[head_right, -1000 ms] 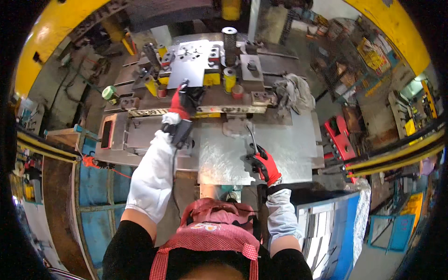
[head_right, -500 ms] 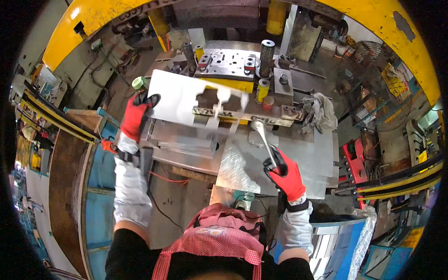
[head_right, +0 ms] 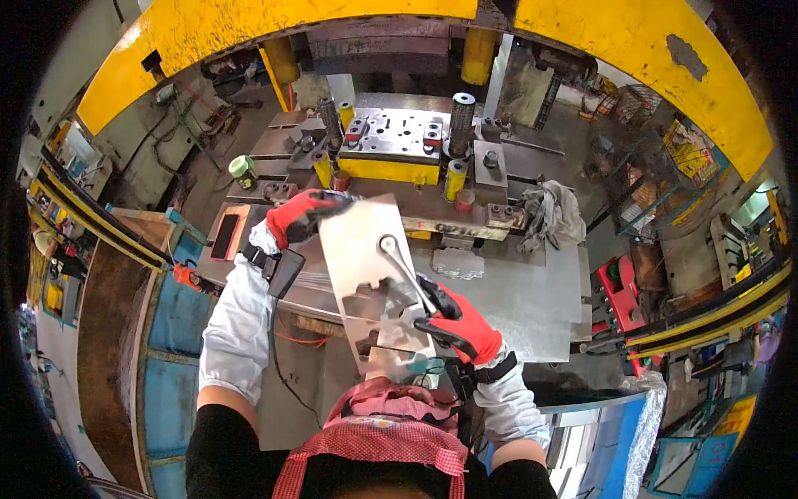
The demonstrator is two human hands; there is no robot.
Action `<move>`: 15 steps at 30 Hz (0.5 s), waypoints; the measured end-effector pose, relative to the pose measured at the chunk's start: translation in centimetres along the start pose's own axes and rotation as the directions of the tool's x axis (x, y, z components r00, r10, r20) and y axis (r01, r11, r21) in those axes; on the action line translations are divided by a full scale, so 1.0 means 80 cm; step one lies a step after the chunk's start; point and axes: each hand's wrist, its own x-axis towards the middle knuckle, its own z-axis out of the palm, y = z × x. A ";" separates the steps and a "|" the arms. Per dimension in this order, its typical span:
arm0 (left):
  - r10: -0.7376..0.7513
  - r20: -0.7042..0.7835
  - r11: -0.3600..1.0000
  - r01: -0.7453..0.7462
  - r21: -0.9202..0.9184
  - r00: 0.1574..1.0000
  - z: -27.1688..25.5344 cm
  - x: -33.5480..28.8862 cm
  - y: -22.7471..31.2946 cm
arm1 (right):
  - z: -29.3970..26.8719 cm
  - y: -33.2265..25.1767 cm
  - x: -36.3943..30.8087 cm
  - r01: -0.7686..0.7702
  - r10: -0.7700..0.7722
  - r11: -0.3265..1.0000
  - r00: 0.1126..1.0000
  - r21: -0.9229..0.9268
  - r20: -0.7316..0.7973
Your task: Operating a large industrial press machine to stamp or form metal sheets.
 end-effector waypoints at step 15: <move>-0.106 -0.320 0.340 -0.268 -0.901 0.941 0.095 0.063 -0.109 | -0.126 -0.030 0.282 0.470 -0.470 0.878 0.882 -0.086 0.025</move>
